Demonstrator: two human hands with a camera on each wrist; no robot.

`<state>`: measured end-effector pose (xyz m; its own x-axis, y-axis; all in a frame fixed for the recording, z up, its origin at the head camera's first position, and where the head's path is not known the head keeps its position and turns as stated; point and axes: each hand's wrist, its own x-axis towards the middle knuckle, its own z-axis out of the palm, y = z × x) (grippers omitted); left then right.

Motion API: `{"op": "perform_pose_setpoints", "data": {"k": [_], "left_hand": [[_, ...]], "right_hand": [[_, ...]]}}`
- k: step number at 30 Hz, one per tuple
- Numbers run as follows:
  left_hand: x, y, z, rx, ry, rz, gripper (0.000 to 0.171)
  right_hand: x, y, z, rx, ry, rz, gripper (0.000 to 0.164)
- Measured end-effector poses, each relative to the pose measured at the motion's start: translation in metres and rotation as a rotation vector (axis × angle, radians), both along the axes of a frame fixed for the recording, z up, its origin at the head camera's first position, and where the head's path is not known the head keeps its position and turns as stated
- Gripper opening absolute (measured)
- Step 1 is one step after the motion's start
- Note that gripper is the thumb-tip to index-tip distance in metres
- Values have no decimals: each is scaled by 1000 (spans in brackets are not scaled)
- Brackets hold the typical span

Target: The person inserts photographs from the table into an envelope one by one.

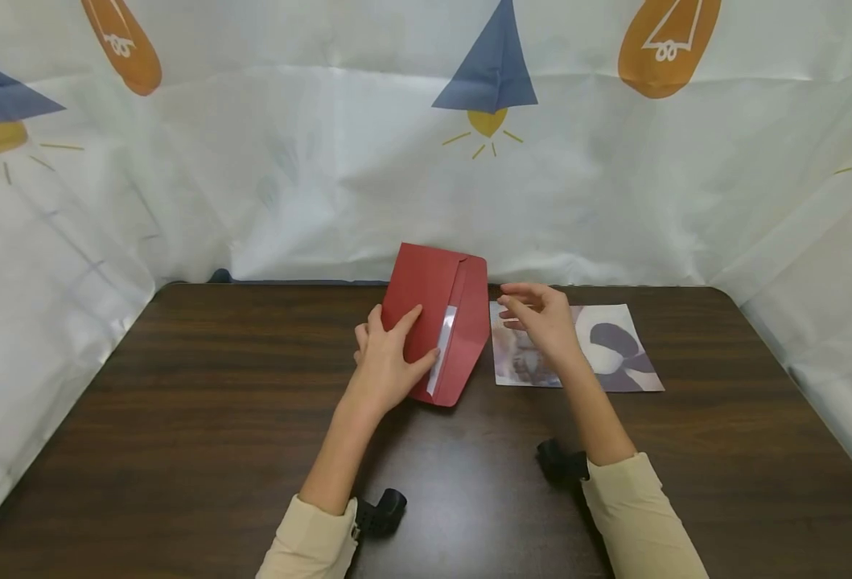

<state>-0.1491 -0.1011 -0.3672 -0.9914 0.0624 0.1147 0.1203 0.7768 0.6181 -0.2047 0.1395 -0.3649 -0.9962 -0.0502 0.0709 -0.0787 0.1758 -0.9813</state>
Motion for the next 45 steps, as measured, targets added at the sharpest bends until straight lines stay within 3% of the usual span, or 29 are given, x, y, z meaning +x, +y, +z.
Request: {"op": "perform_pose_setpoints", "data": {"k": [13, 28, 40, 45], "left_hand": [[0, -3, -1, -1, -40, -29, 74], [2, -4, 3, -3, -63, -36, 76], [4, -5, 8, 1, -65, -40, 75], [4, -5, 8, 3, -65, -37, 76]], "right_hand": [[-5, 32, -3, 173, 18, -87, 37], [-7, 45, -11, 279, -13, -61, 46], [-8, 54, -13, 286, -99, 7, 57], [-12, 60, -13, 340, -103, 31, 59]]}}
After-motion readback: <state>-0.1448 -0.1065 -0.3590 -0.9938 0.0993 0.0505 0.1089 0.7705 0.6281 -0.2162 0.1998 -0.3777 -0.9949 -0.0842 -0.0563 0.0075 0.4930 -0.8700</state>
